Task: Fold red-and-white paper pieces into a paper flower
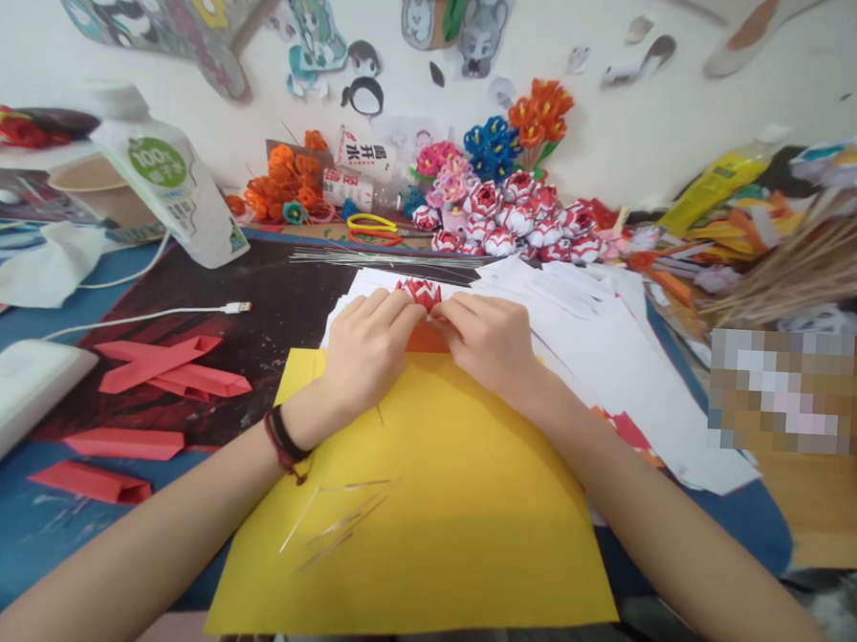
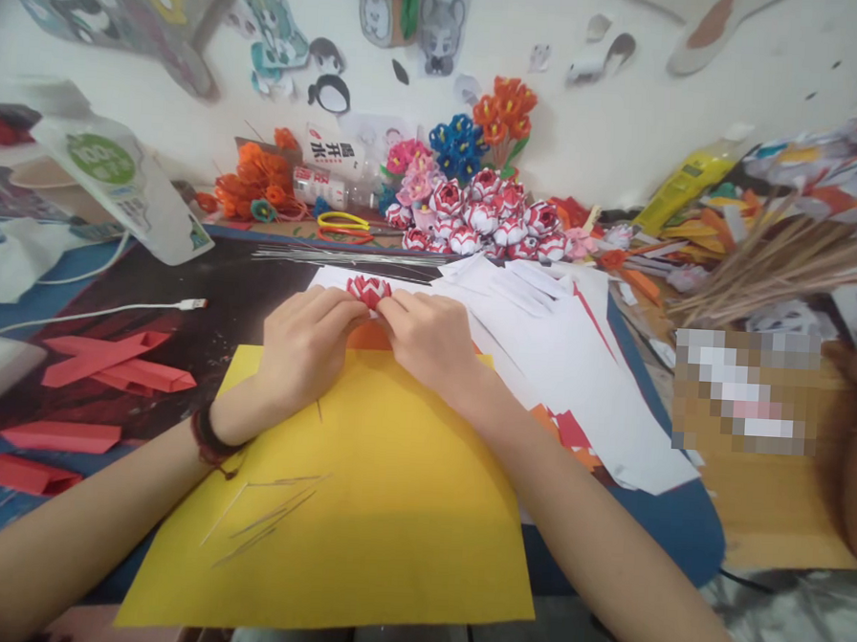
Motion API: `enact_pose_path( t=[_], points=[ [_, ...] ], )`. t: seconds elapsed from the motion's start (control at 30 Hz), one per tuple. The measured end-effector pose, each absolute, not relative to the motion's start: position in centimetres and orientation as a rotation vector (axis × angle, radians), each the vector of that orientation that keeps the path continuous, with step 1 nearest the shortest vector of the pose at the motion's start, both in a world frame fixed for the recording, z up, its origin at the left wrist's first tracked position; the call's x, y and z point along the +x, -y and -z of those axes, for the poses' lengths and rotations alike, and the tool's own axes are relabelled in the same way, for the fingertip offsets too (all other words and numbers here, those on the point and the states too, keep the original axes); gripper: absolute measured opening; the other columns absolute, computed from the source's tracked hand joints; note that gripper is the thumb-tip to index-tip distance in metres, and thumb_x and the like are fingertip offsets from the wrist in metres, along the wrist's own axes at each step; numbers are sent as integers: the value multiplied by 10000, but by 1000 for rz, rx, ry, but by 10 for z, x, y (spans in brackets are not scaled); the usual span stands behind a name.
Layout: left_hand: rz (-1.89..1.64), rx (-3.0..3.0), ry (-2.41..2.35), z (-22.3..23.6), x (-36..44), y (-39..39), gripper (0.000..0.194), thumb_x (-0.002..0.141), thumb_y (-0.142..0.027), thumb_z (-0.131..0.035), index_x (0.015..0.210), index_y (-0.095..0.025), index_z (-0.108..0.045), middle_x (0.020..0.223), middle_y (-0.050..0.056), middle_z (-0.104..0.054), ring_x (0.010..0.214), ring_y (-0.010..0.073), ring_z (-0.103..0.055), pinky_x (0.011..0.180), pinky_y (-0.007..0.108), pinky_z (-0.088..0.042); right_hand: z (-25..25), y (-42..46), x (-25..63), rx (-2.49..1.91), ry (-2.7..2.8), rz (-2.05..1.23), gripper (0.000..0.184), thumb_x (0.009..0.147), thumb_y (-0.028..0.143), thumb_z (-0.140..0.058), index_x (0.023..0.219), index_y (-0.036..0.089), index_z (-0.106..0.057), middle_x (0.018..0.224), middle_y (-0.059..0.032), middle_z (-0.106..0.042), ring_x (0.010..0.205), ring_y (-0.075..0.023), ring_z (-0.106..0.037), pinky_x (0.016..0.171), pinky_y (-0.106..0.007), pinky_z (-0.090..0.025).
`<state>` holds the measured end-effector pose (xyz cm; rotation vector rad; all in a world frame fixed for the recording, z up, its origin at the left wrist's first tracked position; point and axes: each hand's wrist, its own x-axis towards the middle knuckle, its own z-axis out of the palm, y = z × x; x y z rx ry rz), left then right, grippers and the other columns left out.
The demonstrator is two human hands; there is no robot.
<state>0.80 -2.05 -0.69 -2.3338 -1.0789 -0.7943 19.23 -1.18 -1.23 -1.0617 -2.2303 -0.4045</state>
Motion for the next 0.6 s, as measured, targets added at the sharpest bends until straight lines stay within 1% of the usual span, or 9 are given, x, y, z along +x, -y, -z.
enact_pose_path(
  t=[0.17,0.27,0.37,0.47,0.6],
  points=[
    [777,-2327,1087,6,9,23,154,930,-122,-495,927,-193,-633,847,24,-667,768,184,-544,648,325,-385,12,10,195,-995,2292,503,210,848,75,-473,727,157,-623,660,-7,-608,596,-133,-478,591,-302,-277],
    [733,-2298,1078,5,10,23,143,935,-139,-503,926,-193,-636,841,25,-670,762,192,-543,634,331,-375,11,10,196,-1008,2273,521,197,794,49,-483,680,162,-597,628,-3,-581,580,-132,-456,585,-300,-267],
    [740,-2294,1072,5,10,23,135,929,-141,-512,913,-195,-635,837,23,-671,764,194,-540,632,327,-374,9,10,197,-952,2284,529,191,745,18,-479,682,161,-589,631,0,-567,570,-129,-434,575,-296,-261],
    [741,-2292,1053,5,10,23,151,931,-133,-498,903,-198,-631,841,25,-669,761,192,-537,631,327,-373,9,10,197,-903,2334,515,201,747,7,-460,707,157,-588,664,-3,-570,577,-128,-425,570,-292,-259],
    [707,-2289,1009,4,11,25,174,929,-124,-489,825,-191,-611,807,32,-656,732,191,-523,616,331,-362,9,9,197,-903,2373,468,206,733,-3,-454,705,163,-572,673,-7,-567,586,-132,-418,573,-301,-248]
  ],
)
